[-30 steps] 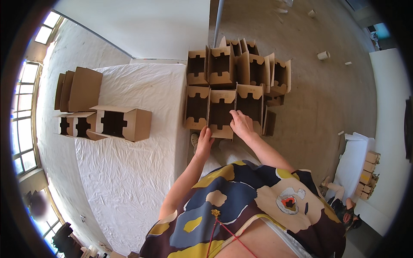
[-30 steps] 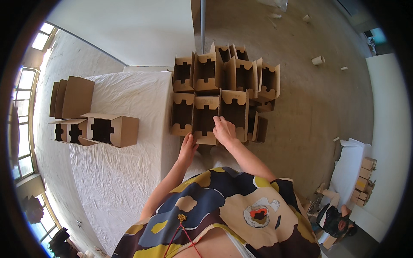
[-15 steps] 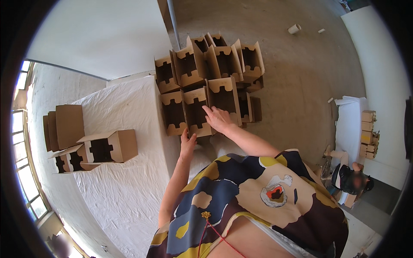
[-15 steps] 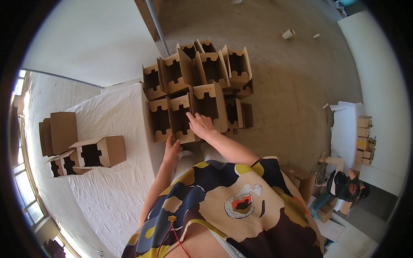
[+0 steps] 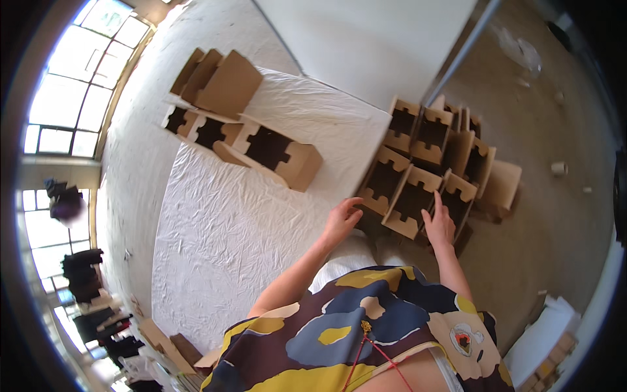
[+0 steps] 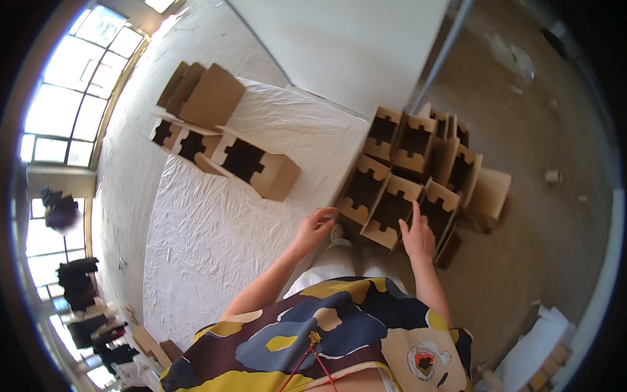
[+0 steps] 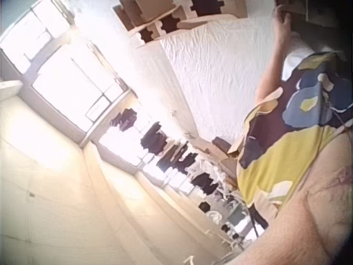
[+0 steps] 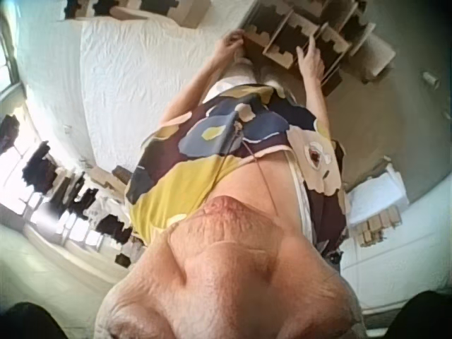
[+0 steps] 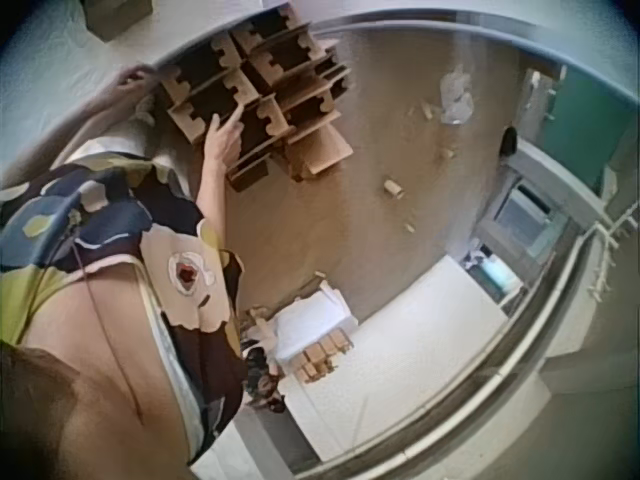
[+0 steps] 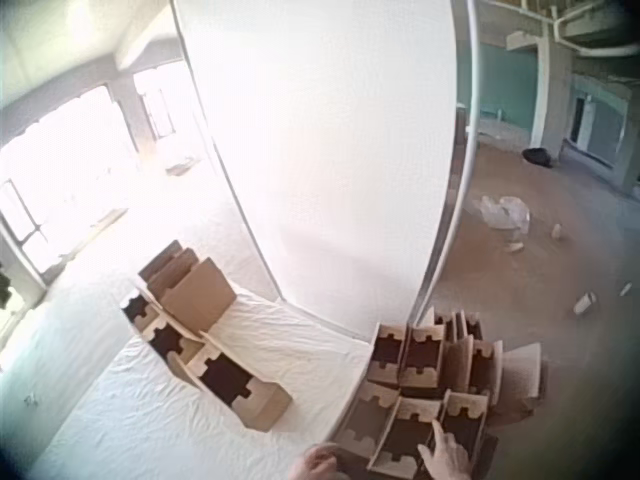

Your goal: The person picks up cardboard inserts from the floor and a stack, then arranges them into orderly rows on a large table.

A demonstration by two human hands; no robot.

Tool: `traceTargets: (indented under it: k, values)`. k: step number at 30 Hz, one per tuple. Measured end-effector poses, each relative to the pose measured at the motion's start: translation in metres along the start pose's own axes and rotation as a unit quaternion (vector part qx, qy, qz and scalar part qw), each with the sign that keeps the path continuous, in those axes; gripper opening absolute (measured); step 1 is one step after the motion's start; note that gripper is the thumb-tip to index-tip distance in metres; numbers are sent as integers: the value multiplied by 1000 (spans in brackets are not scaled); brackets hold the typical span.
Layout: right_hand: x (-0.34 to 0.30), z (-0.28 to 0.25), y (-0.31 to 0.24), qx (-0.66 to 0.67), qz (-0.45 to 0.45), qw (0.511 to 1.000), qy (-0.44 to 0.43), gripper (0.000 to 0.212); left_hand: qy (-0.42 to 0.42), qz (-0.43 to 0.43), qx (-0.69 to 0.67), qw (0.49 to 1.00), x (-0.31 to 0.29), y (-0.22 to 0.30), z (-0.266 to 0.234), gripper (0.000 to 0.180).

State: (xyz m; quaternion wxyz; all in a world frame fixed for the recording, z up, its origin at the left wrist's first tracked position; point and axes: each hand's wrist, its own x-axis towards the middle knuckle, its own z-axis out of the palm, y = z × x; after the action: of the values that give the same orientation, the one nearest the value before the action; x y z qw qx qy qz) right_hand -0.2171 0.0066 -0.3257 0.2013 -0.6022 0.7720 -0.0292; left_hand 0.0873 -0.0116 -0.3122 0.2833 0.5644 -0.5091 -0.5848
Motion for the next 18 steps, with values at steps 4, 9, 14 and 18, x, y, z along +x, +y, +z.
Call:
traceTargets:
  k: [4,9,14,18]
  values:
    - [8,8,-30,34,-81,994,70,56,177,132,7,975,-12,18,-84,24]
    - [30,0,-98,87,-191,971,112,41,367,204,34,907,-14,51,-207,18]
    - [39,-12,-163,133,-283,938,148,23,398,251,199,860,1,43,-327,26]
    - [52,0,-239,153,-393,897,134,11,469,102,231,846,13,-46,-472,44]
